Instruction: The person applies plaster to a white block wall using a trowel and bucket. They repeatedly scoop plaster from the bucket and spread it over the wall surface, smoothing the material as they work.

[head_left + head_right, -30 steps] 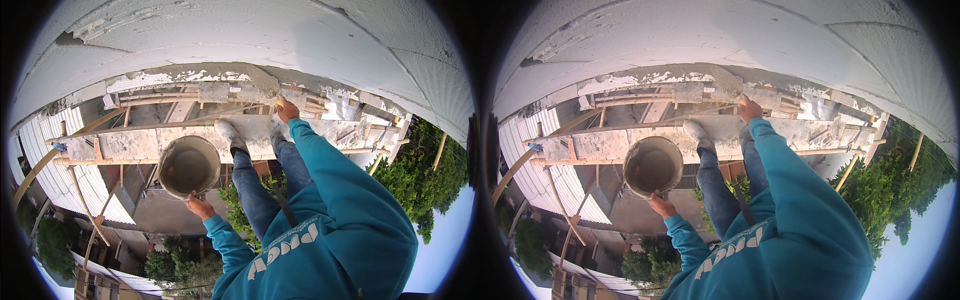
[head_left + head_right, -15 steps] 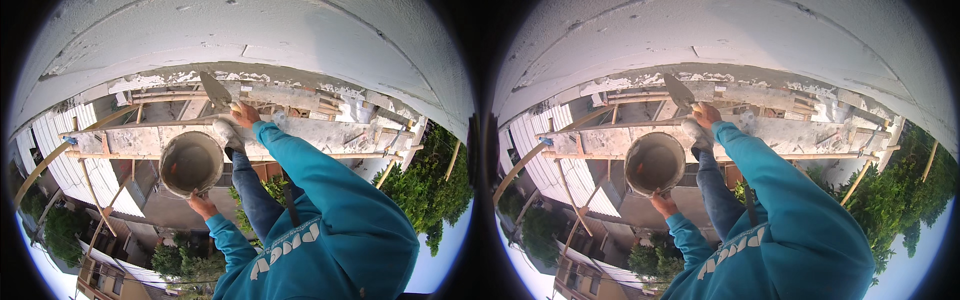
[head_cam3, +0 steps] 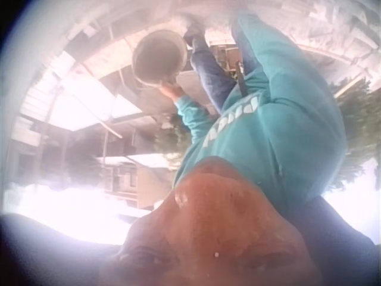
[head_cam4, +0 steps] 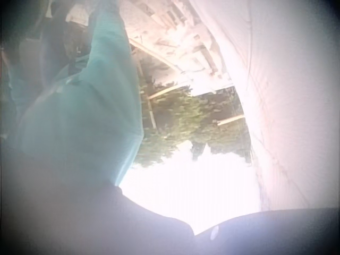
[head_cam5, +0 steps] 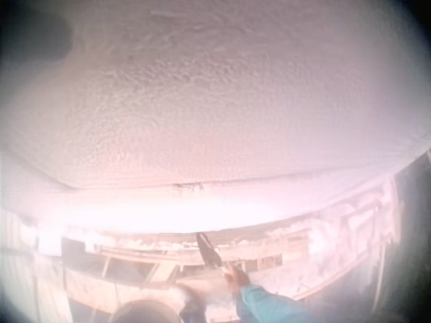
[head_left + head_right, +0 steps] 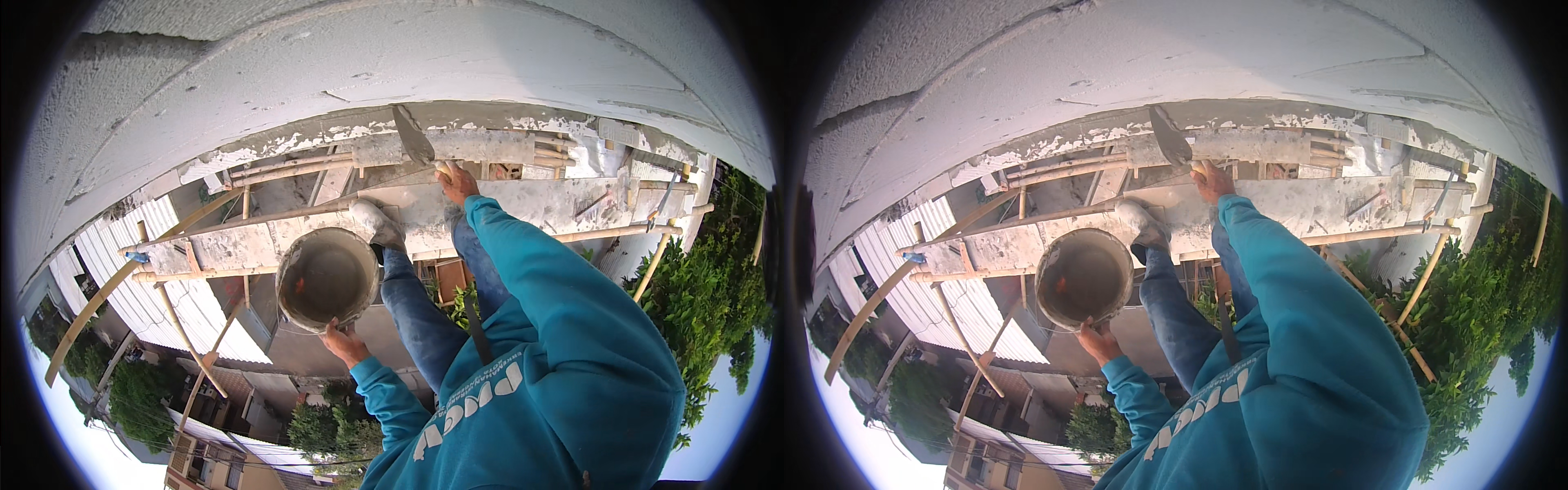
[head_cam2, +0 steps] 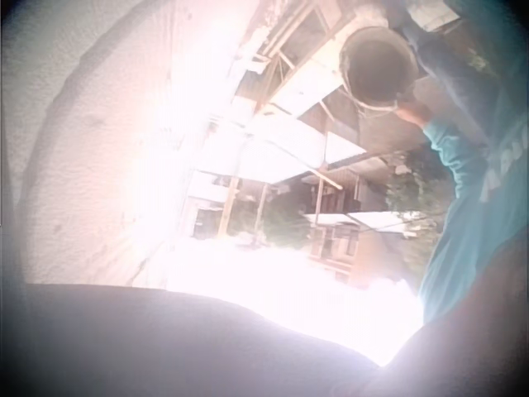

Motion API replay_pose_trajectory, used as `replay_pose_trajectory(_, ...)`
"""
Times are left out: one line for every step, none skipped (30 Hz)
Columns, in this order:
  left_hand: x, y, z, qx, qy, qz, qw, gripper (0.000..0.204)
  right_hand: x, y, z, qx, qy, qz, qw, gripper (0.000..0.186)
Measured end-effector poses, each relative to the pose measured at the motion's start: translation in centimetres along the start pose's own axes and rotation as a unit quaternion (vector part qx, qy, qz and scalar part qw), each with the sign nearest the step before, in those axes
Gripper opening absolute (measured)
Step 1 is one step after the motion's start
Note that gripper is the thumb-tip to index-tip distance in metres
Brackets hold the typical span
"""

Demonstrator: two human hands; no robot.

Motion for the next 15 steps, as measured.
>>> replay_pose_trajectory(-0.2,0.2,-0.1,0.009,0.007,-0.021,1.0,0.061,1.8,1.9,-0.8,-0.001,0.011,-0.011,1.0,0.061)
replay_pose_trajectory(-0.5,0.4,-0.1,0.02,0.02,-0.046,0.999,0.061,3.5,3.7,-1.4,-0.039,0.002,-0.025,0.999,0.06)
replay_pose_trajectory(-0.7,0.6,-0.4,0.015,0.008,-0.031,0.999,0.055,5.4,5.3,-2.1,-0.042,-0.007,-0.031,0.999,0.059)
replay_pose_trajectory(-0.8,0.8,-0.7,0.013,0.002,-0.018,1.0,0.049,7.3,6.9,-3.0,-0.061,-0.023,-0.043,0.997,0.058)
replay_pose_trajectory(-1.0,1.0,-0.7,0.011,-0.004,-0.006,1.0,0.044,8.6,8.2,-3.9,-0.092,-0.012,-0.037,0.995,0.058)
replay_pose_trajectory(-1.1,1.1,-0.7,0.005,-0.011,0.001,1.0,0.05,10.0,9.3,-4.9,-0.119,0.003,-0.034,0.992,0.057)
replay_pose_trajectory(-1.2,1.3,-0.6,-0.001,-0.019,0.007,1.0,0.056,10.9,10.0,-5.6,-0.149,0.02,-0.029,0.988,0.057)
replay_pose_trajectory(-1.3,1.4,-0.5,-0.019,-0.034,0.016,0.999,0.063,11.3,10.4,-6.2,-0.141,0.033,-0.027,0.989,0.057)
replay_pose_trajectory(-1.4,1.5,-0.3,-0.018,-0.041,0.048,0.998,0.063,11.5,10.7,-7.1,-0.137,0.048,-0.023,0.989,0.057)
replay_pose_trajectory(-1.5,1.6,-0.1,-0.029,-0.057,0.082,0.995,0.063,11.5,10.7,-7.8,-0.149,0.056,-0.021,0.987,0.057)
replay_pose_trajectory(-1.7,1.5,0.2,-0.022,-0.042,0.095,0.994,0.062,11.1,10.7,-7.9,-0.171,0.005,-0.012,0.985,0.056)
replay_pose_trajectory(-2.1,1.5,0.4,-0.028,-0.066,0.084,0.994,0.061,10.3,10.0,-8.1,-0.101,0.041,-0.063,0.992,0.057)
replay_pose_trajectory(-2.4,1.7,0.7,-0.015,-0.059,0.053,0.997,0.06,9.6,9.5,-7.6,-0.079,0.021,-0.08,0.993,0.057)
replay_pose_trajectory(-2.7,2.0,0.7,-0.022,-0.073,0.019,0.997,0.058,8.8,9.0,-7.2,-0.088,-0.014,-0.098,0.991,0.058)
replay_pose_trajectory(-3.1,2.2,0.8,-0.013,-0.064,0.062,0.996,0.056,8.2,8.8,-6.7,-0.09,-0.01,-0.081,0.993,0.06)
Point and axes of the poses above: each hand's wrist, its own z-axis towards the middle knuckle, its own x-axis out of the back of the hand, y = z × x, the point moved 1 cm from there along z, towards the middle knuckle, and after that the axes turned 12 degrees about -y, right-handed, at the moved point
